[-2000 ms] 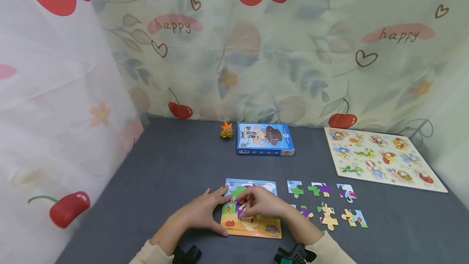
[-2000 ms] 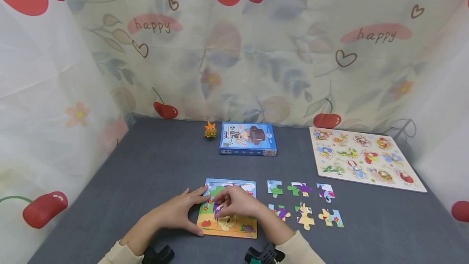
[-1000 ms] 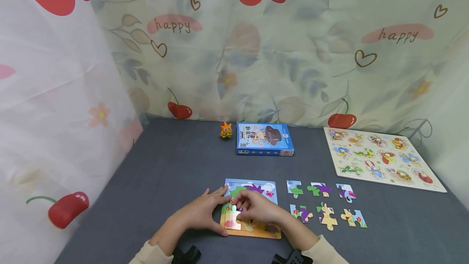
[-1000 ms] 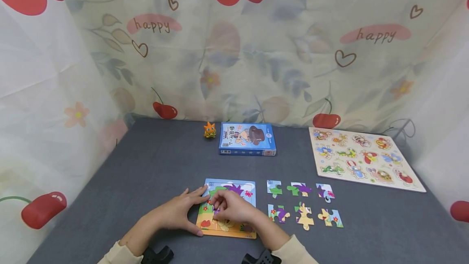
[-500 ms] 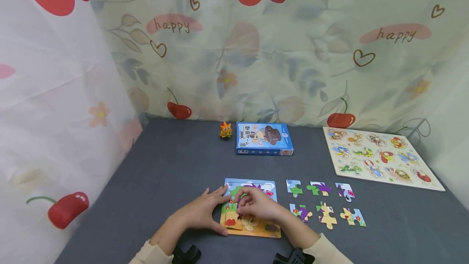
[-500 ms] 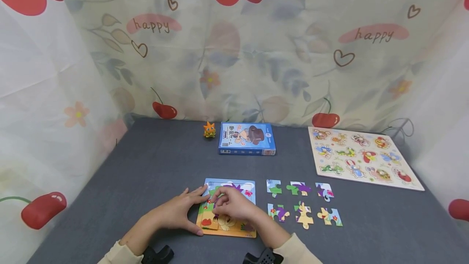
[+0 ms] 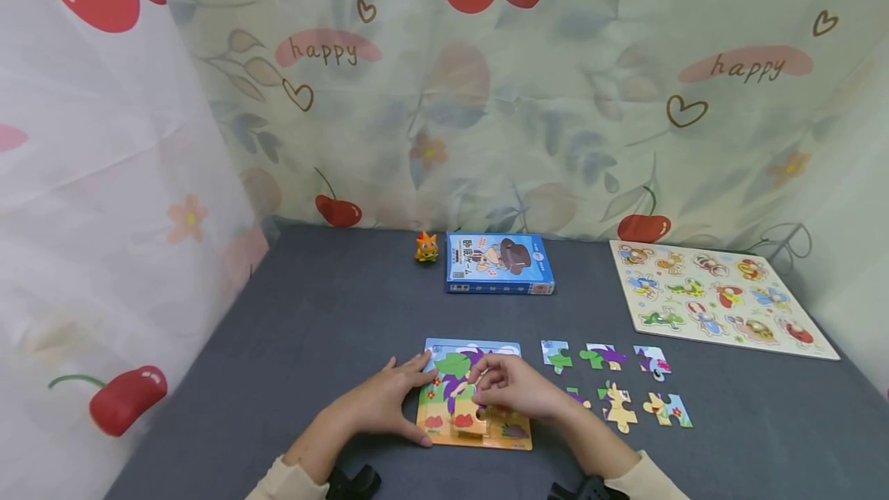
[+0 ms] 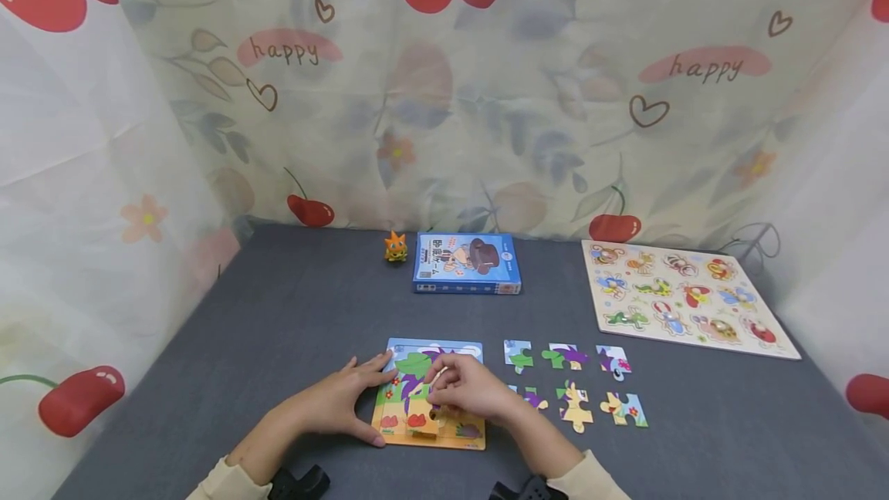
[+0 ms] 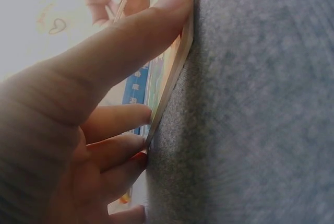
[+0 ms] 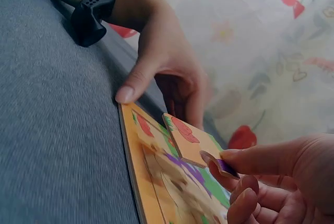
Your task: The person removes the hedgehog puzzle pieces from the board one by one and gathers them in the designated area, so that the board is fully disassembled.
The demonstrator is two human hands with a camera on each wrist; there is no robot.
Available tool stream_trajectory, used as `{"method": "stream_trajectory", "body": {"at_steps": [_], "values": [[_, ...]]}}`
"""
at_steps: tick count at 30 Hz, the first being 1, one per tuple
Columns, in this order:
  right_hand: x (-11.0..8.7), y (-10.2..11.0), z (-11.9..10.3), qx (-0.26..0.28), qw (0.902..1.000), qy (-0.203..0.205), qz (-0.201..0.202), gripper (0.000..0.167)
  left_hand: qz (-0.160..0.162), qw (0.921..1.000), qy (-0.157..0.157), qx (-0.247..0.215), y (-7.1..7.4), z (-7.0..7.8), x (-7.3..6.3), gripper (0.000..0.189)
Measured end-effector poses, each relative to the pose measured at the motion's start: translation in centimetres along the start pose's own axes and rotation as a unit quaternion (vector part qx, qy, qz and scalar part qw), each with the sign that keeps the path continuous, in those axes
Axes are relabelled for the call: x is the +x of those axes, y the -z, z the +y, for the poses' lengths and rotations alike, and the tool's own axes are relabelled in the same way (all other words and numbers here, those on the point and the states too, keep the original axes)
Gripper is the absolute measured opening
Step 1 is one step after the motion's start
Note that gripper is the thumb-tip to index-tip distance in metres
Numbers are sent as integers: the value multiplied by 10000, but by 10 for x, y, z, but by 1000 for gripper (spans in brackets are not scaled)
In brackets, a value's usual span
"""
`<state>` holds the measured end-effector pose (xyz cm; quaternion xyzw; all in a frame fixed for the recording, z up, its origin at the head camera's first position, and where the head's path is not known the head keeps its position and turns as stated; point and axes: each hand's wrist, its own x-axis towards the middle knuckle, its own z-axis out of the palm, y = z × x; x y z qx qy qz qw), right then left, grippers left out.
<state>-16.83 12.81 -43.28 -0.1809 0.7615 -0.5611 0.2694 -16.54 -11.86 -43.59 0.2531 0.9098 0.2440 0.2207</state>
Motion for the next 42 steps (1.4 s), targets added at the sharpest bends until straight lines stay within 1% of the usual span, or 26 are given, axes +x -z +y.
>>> {"method": "stream_trajectory", "body": {"at_steps": [5, 13, 16, 26, 32, 35, 42], "values": [[-11, 10, 4, -40, 9997, -141, 205, 22, -11, 10000, 30, 31, 0, 1, 0, 93], [-31, 23, 7, 135, 9994, -221, 226, 26, -40, 10000, -61, -19, 2, 3, -2, 94], [-38, 28, 9, 73, 9992, -257, 293, 27, -55, 9999, -82, -71, 2, 3, -3, 94], [-61, 45, 22, -91, 9984, -317, 464, 29, -73, 9999, 10, -153, 1, 3, -2, 94], [-75, 52, 25, -90, 9985, -309, 442, 30, -60, 9999, 63, -101, 1, 2, -1, 94], [-83, 55, 27, -53, 9982, -406, 427, 31, -53, 9999, 62, -79, 1, 1, -1, 94], [-96, 57, 35, -53, 9986, -395, 339, 31, -83, 9999, 52, -98, 0, 1, -1, 95]]}}
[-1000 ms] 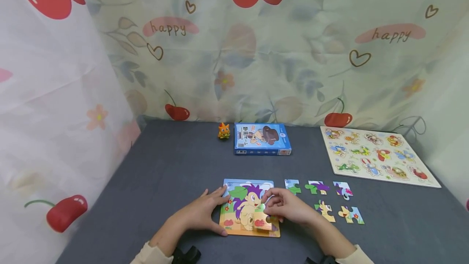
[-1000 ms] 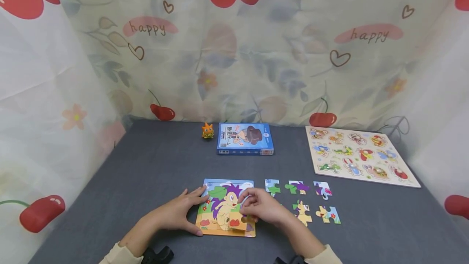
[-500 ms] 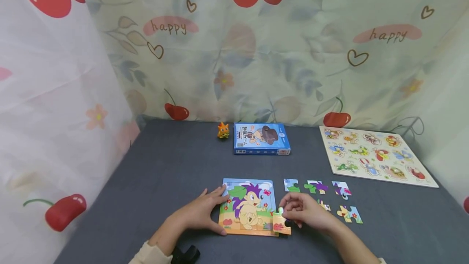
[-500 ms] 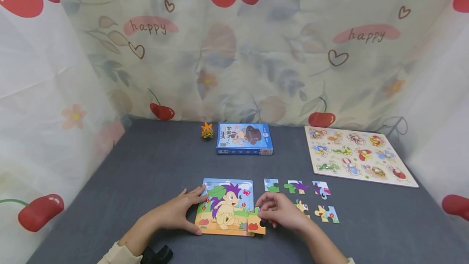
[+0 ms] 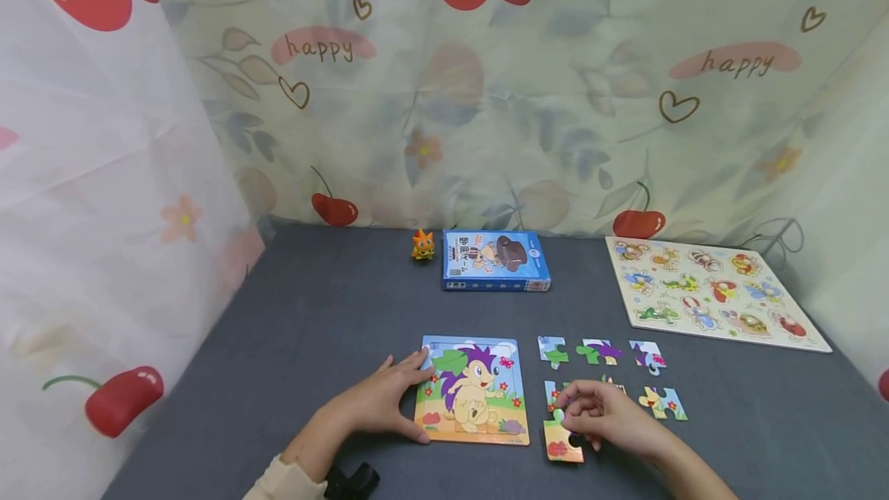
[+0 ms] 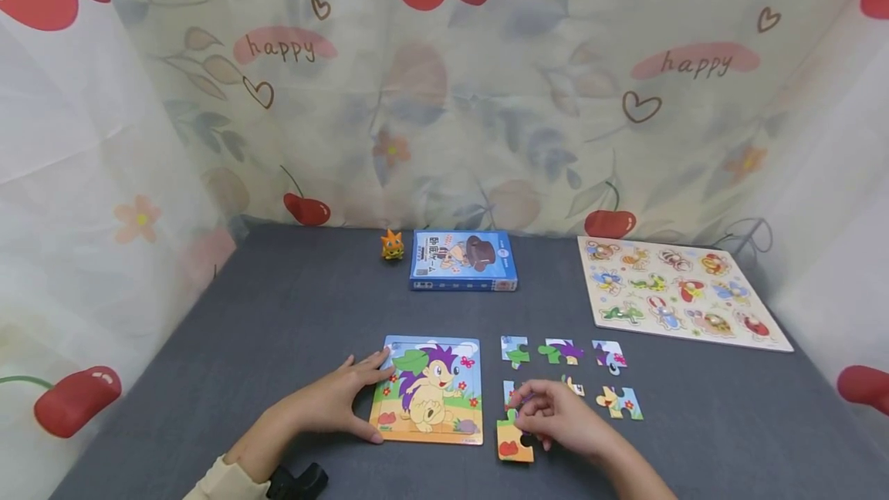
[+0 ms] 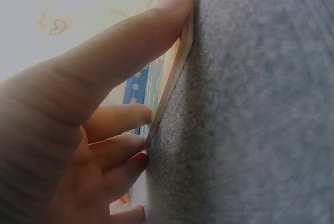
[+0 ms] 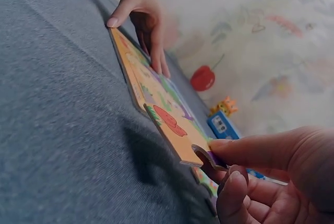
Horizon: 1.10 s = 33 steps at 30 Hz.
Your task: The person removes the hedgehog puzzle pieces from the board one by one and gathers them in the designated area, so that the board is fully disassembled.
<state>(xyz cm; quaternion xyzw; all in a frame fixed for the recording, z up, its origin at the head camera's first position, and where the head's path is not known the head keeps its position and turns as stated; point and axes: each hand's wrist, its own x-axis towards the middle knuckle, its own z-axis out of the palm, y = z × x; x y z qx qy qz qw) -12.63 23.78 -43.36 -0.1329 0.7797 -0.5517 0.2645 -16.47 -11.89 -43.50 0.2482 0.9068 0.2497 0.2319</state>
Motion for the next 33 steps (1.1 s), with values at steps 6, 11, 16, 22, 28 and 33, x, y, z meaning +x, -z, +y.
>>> {"method": "stream_trajectory", "body": {"at_steps": [6, 11, 16, 22, 28, 33], "values": [[-7, 1, 6, 113, 9996, -262, 83, 31, -13, 10000, -4, 1, 1, 1, 0, 95], [-10, 1, 13, 151, 9992, -357, 120, 31, -2, 10000, -9, 0, 1, 1, 0, 94], [-9, -1, 15, 134, 9992, -315, 208, 30, -3, 10000, -7, -34, 1, 1, 0, 94], [-8, -4, 14, -72, 9991, -266, 308, 29, 22, 10000, 46, -25, 0, 1, 0, 94], [-10, -5, 14, -171, 9987, -211, 423, 28, -11, 10000, 39, -69, 1, 1, -1, 94], [-11, -5, 13, -369, 9978, -116, 545, 27, -13, 10000, 35, -66, 1, 1, -1, 94]]}}
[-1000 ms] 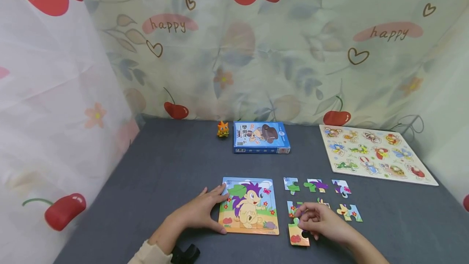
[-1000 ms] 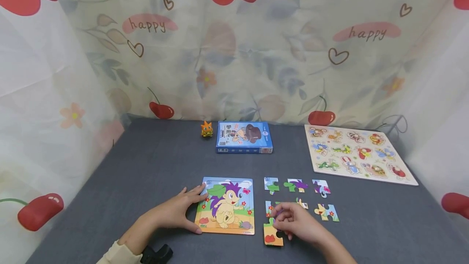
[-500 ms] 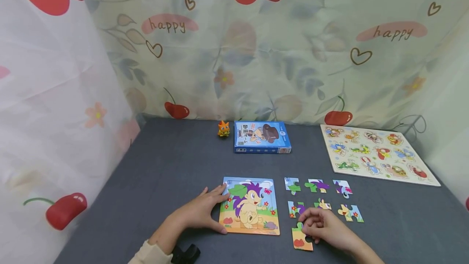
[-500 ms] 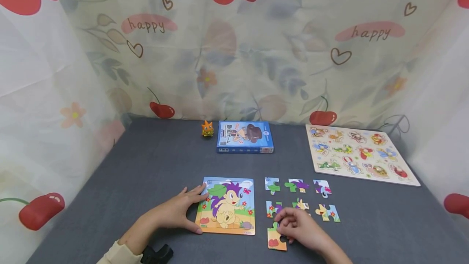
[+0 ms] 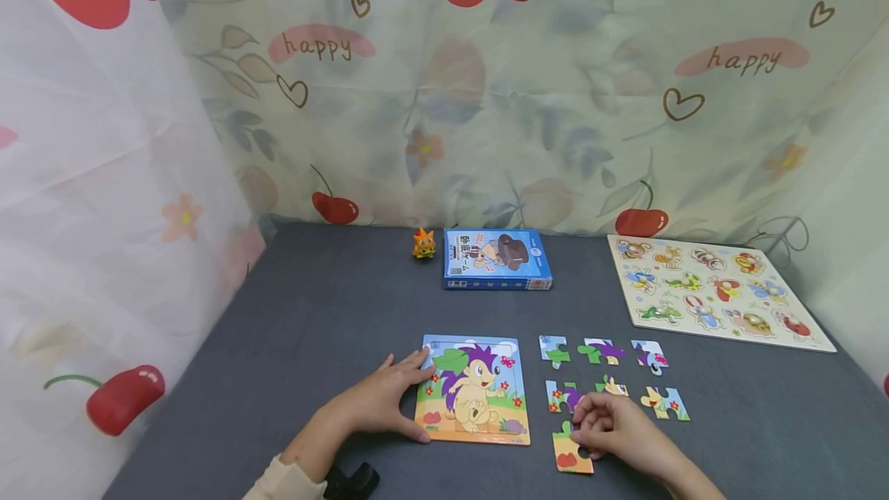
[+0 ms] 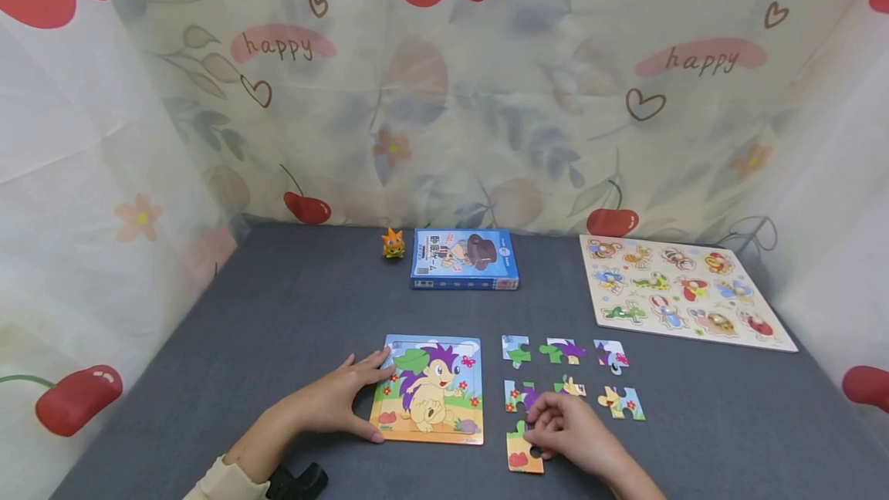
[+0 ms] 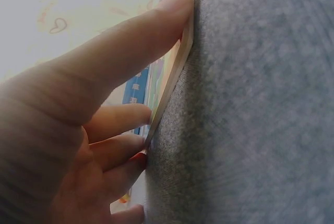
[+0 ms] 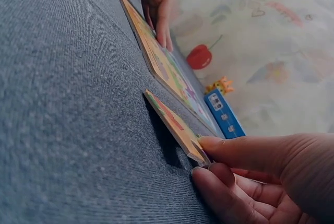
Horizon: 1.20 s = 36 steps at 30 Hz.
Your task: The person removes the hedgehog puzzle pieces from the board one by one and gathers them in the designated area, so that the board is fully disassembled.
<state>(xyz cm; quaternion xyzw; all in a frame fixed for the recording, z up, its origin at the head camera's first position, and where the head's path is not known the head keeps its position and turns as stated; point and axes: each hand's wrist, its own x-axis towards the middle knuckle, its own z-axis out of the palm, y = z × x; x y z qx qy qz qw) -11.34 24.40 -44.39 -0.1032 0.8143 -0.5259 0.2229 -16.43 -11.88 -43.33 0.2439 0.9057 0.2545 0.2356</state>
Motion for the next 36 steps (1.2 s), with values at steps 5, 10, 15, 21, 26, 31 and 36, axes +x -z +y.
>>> {"method": "stream_trajectory", "body": {"at_steps": [5, 10, 15, 21, 26, 31, 36], "values": [[0, 0, -1, -223, 9997, -12, 131, 28, 2, 10000, -1, 17, 1, 0, 0, 94], [0, 0, -1, -611, 9976, -62, 332, 31, -7, 10000, 31, 21, 1, 1, -1, 95], [-3, 3, 0, -903, 9954, -10, 312, 31, 3, 10000, 19, 23, 0, 2, 0, 94], [-5, 7, -1, -1059, 9943, 99, 15, 24, 21, 10000, 1, 42, 0, 0, 1, 94], [-6, 7, -2, -1040, 9944, 159, -96, 22, 14, 10000, 4, 57, 0, 0, 0, 94], [-6, 6, -2, -995, 9947, 224, -126, 22, 1, 10000, -8, 77, 0, 1, 0, 94], [-7, 9, -2, -1081, 9931, 443, -123, 22, -70, 9996, 20, 285, 2, 7, -2, 91]]}}
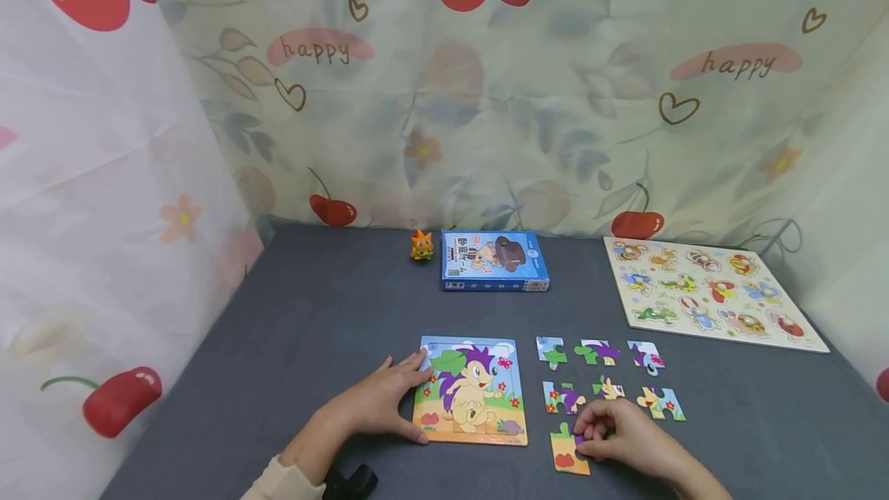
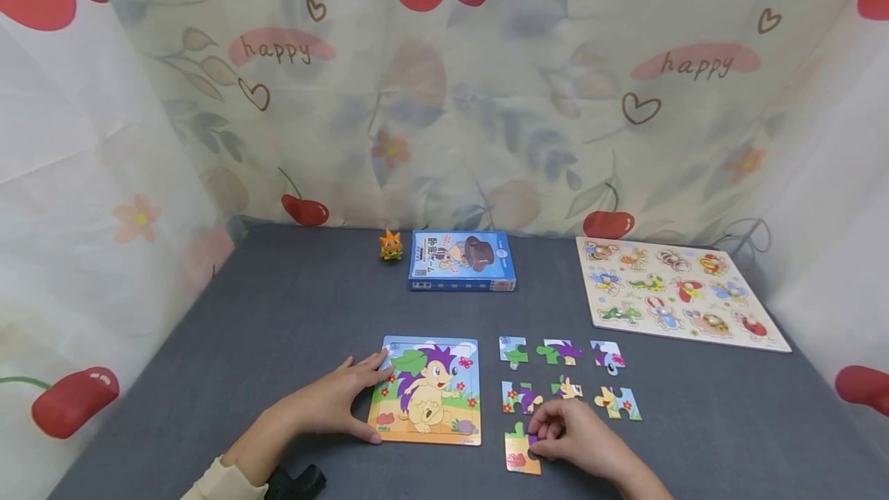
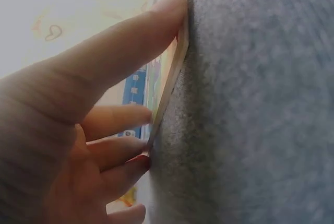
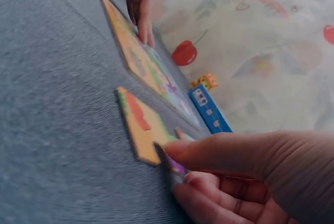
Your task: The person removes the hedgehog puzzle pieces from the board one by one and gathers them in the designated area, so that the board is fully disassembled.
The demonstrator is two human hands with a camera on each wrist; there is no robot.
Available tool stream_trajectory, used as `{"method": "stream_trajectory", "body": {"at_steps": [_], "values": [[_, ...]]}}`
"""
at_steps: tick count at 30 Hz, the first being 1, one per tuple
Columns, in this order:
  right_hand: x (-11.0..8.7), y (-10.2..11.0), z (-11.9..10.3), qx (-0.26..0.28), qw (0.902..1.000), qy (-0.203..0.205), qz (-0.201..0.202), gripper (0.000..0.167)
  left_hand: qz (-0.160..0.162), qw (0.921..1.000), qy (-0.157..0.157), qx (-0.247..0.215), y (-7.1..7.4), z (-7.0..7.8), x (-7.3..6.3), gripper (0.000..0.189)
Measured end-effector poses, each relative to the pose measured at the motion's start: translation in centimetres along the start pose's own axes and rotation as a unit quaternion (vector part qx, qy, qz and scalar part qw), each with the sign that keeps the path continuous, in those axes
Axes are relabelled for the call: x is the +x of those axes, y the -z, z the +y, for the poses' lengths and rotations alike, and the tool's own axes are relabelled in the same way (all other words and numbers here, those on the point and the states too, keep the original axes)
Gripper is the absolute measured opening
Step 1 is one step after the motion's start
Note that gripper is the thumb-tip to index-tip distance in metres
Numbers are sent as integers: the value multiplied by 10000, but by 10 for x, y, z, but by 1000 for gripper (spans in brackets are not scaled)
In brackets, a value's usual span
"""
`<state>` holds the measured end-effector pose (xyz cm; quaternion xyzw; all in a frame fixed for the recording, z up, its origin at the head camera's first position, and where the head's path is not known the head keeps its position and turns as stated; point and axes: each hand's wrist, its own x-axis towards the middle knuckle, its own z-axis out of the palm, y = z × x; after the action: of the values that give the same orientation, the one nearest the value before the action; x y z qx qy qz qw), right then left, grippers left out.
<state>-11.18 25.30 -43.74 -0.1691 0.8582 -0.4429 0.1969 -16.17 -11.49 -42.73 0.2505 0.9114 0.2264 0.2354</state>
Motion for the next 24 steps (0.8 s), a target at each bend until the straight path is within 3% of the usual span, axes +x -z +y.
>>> {"method": "stream_trajectory", "body": {"at_steps": [3, 10, 24], "values": [[3, 3, -4, -67, 9999, -78, 86, 25, -22, 9995, -40, 300, 1, 7, -3, 87], [22, 6, -21, -651, 9974, 87, 302, 26, 126, 9955, -517, 784, 2, 22, -11, 78], [80, -13, -50, -1220, 9913, 496, -10, 31, 239, 9934, -659, 903, -8, 19, -14, 58]]}}
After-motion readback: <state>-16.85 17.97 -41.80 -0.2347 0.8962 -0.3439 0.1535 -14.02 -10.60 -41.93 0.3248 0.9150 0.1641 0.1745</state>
